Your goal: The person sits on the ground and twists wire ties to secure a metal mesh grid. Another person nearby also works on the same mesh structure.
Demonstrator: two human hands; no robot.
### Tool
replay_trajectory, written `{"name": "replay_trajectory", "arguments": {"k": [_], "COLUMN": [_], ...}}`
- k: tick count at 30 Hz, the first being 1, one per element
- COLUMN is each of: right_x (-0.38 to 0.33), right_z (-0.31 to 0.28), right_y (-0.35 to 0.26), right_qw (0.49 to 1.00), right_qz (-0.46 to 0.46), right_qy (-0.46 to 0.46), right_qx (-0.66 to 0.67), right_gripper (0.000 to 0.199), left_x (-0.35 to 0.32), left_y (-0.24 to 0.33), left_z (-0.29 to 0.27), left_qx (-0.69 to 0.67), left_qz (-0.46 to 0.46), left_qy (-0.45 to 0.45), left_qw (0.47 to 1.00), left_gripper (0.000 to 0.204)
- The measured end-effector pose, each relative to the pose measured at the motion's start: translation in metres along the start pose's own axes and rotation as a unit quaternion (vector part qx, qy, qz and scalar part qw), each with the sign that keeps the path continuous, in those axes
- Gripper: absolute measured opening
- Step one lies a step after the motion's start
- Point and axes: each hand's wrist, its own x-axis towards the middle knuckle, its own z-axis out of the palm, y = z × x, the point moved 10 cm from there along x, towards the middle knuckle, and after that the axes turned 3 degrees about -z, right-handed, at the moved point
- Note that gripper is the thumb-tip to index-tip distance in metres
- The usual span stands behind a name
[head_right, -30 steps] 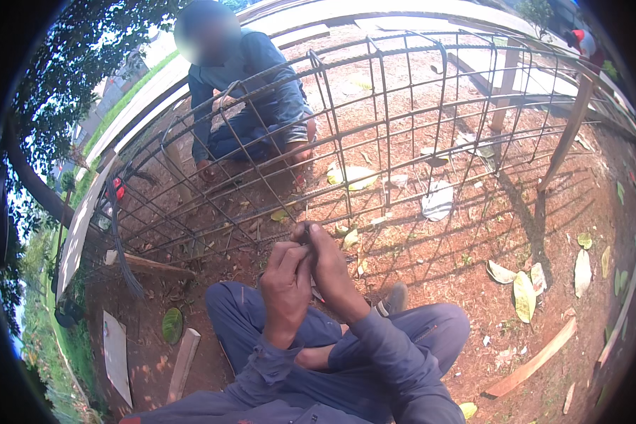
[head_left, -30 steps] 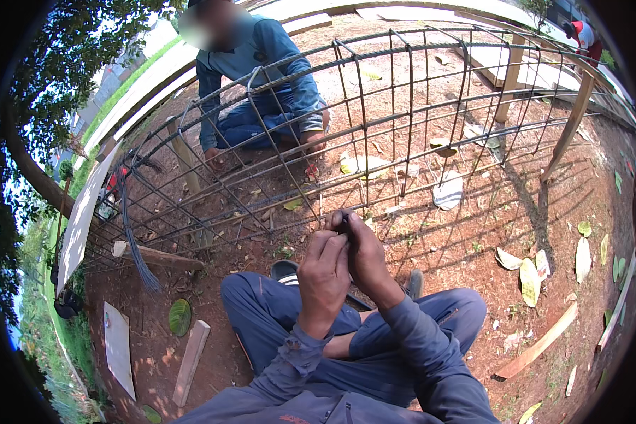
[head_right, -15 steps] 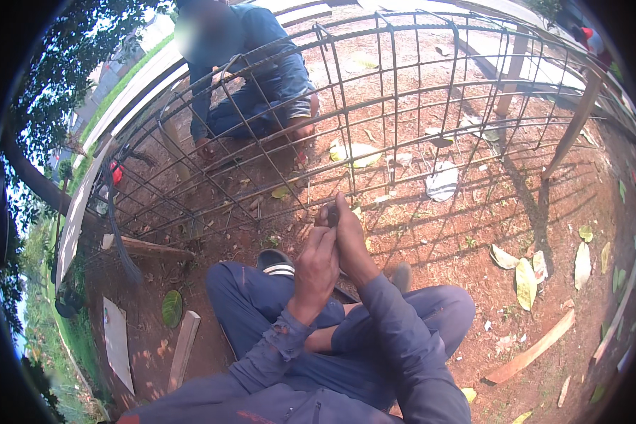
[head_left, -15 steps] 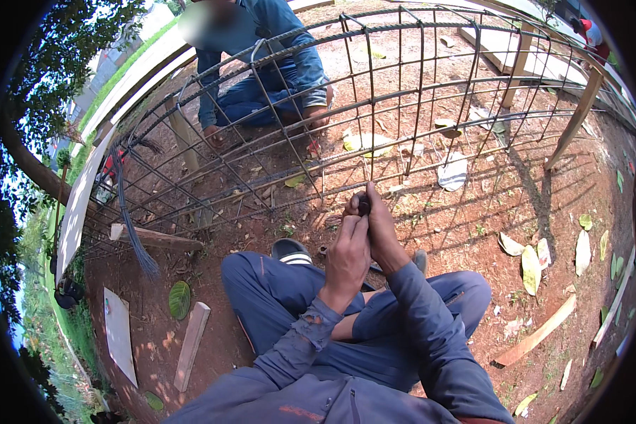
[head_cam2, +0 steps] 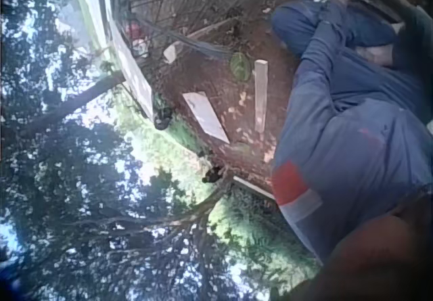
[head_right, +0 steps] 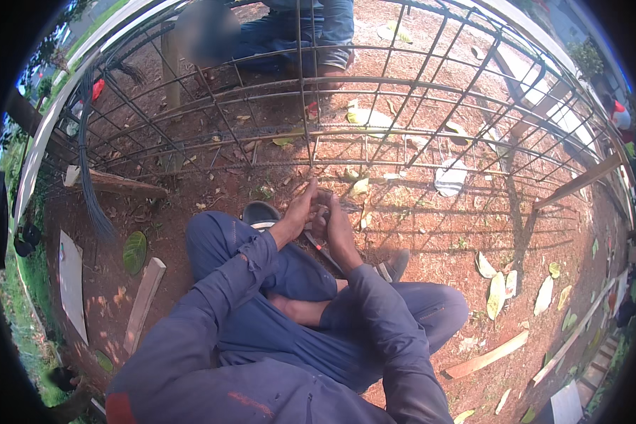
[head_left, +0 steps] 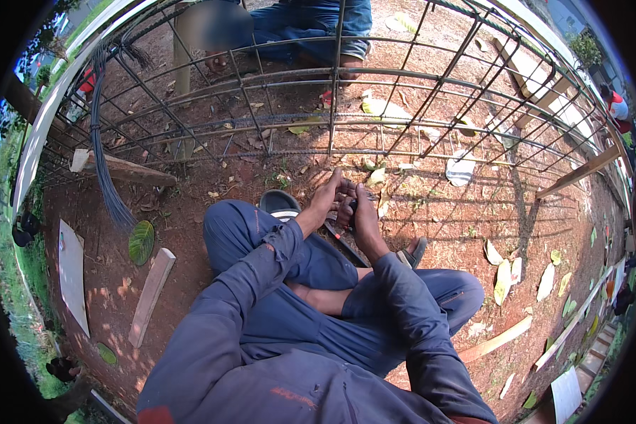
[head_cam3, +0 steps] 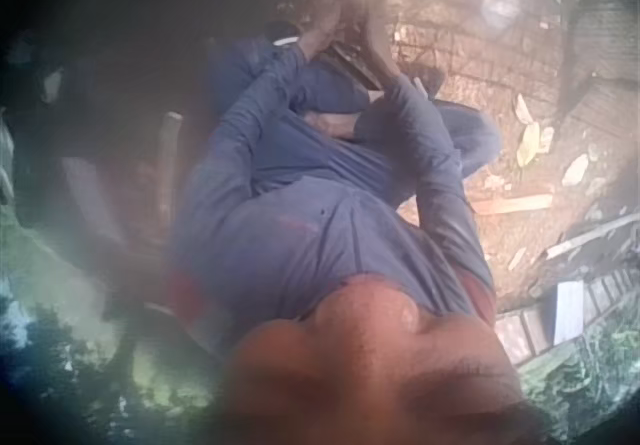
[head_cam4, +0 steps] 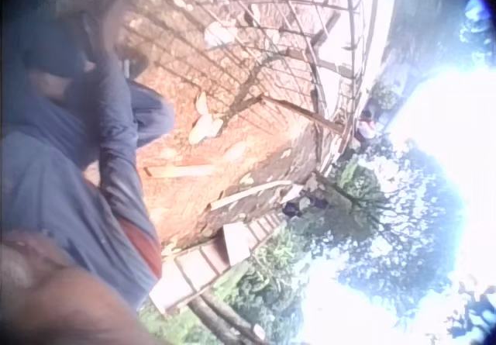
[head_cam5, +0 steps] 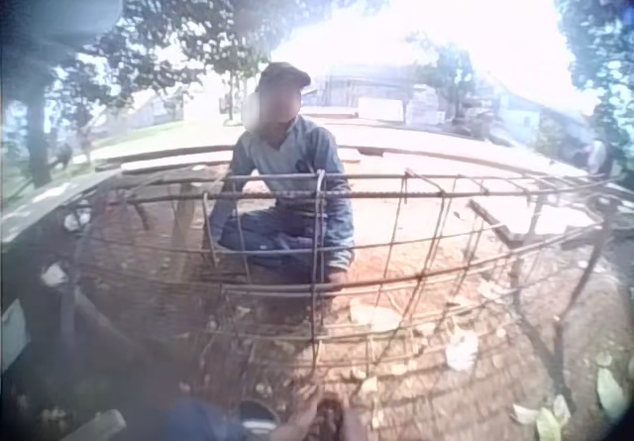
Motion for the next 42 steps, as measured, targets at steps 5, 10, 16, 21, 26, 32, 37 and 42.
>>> {"name": "replay_trajectory", "arguments": {"k": [5,10,16,21,26,32,37,42], "right_x": [-0.026,-0.019,-0.023,-0.018,0.005,0.031,0.023,-0.001], "right_z": [0.01,0.0,-0.017,-0.009,0.005,-0.08,-0.13,-0.154], "right_y": [-0.002,0.013,0.03,0.011,0.011,-0.072,-0.106,-0.145], "right_qw": [0.993,0.984,0.977,0.964,0.987,0.973,0.86,0.872], "right_qz": [0.02,0.005,0.008,0.003,0.065,-0.044,-0.078,-0.078], "right_qy": [0.044,0.074,0.132,0.143,0.072,0.141,0.235,0.201], "right_qx": [-0.106,-0.159,-0.169,-0.224,0.127,-0.176,-0.447,-0.439], "right_gripper": [0.058,0.054,0.053,0.051,0.053,0.053,0.076,0.068], "left_x": [-0.013,-0.019,-0.013,-0.007,0.002,0.026,0.027,0.022], "left_y": [-0.04,-0.042,-0.054,-0.052,0.0,0.001,-0.008,-0.014], "left_z": [0.027,0.02,0.015,0.01,0.009,-0.044,-0.024,-0.007], "left_qx": [-0.125,-0.141,-0.112,-0.038,-0.042,-0.1,-0.025,0.065], "left_qz": [-0.129,-0.153,-0.138,-0.163,-0.064,0.054,0.047,0.056], "left_qy": [-0.114,-0.05,-0.033,0.005,0.007,0.115,0.084,0.033], "left_qw": [0.977,0.977,0.983,0.986,0.997,0.987,0.995,0.996], "left_gripper": [0.073,0.073,0.07,0.072,0.075,0.07,0.059,0.04]}}
